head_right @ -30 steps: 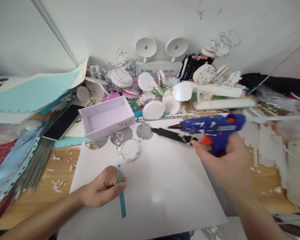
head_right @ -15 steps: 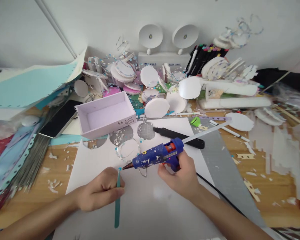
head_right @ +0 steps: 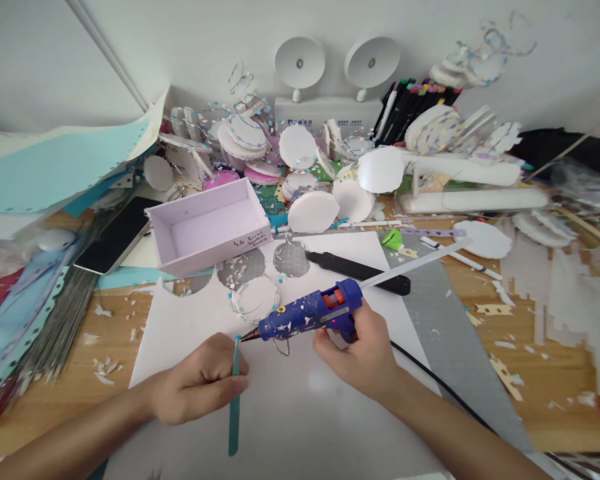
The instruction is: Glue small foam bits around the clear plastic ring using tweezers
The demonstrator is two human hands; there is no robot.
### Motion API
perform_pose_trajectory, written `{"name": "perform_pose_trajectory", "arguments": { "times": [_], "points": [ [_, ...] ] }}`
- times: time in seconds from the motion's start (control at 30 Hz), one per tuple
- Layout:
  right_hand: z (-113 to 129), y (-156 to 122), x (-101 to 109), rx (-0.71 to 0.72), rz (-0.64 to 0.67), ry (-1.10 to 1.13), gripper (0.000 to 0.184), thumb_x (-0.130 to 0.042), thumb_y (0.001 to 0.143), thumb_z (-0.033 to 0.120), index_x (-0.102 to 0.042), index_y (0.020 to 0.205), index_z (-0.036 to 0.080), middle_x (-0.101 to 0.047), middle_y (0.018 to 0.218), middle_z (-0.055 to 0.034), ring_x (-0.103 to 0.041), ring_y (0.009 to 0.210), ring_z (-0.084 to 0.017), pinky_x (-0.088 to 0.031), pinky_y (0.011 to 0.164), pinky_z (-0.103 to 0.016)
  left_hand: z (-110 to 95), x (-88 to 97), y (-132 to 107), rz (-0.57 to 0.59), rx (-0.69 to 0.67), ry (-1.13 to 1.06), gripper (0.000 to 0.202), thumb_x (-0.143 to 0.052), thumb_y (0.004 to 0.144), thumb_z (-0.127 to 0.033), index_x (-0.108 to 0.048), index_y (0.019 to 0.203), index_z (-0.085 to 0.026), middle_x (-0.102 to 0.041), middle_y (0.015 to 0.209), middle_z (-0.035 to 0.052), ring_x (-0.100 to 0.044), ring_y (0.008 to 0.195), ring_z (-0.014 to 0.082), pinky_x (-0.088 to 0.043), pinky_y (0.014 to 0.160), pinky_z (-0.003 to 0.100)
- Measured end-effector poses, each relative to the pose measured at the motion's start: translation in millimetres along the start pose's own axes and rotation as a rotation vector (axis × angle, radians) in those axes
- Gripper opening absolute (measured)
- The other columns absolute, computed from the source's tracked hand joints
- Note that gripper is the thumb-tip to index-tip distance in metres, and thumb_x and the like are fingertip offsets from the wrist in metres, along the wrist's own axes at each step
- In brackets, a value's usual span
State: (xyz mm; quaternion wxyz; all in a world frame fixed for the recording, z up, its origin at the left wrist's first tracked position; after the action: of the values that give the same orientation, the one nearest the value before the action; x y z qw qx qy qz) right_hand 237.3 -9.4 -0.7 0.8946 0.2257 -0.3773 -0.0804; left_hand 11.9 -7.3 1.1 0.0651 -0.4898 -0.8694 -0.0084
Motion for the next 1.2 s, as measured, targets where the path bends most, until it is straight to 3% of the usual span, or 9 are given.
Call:
{"name": "perform_pose_trajectory", "arguments": {
  "times": [1.2],
  "points": [
    [-1.2, 0.7, -0.2, -0.028, 0.011, -0.034, 0.015, -0.058, 0.066, 0.020, -0.044, 0.061, 0.022, -0.042, 0.043, 0.0093, -0.037, 0.033, -0.006, -0.029, 0.034, -0.019, 0.3, -0.1, -1.1, 0.017, 0.004, 0.058, 0.042, -0.041, 0.090, -0.018, -0.018, 0.056, -0.021, -0.021, 0.052, -0.0069, -0.019, 0.046, 0.0093, -0.018, 0.048, 0.030]
  ]
}}
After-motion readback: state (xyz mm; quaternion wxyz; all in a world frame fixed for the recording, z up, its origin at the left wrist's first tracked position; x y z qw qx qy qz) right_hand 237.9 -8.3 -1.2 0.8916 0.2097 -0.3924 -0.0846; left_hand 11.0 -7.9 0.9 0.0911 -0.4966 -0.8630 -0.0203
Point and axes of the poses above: each hand's wrist, its own y-axis towards the middle knuckle, its own x-axis out of the back of the hand, z = x × y, the point moved 2 cm from there along y, towards the middle knuckle
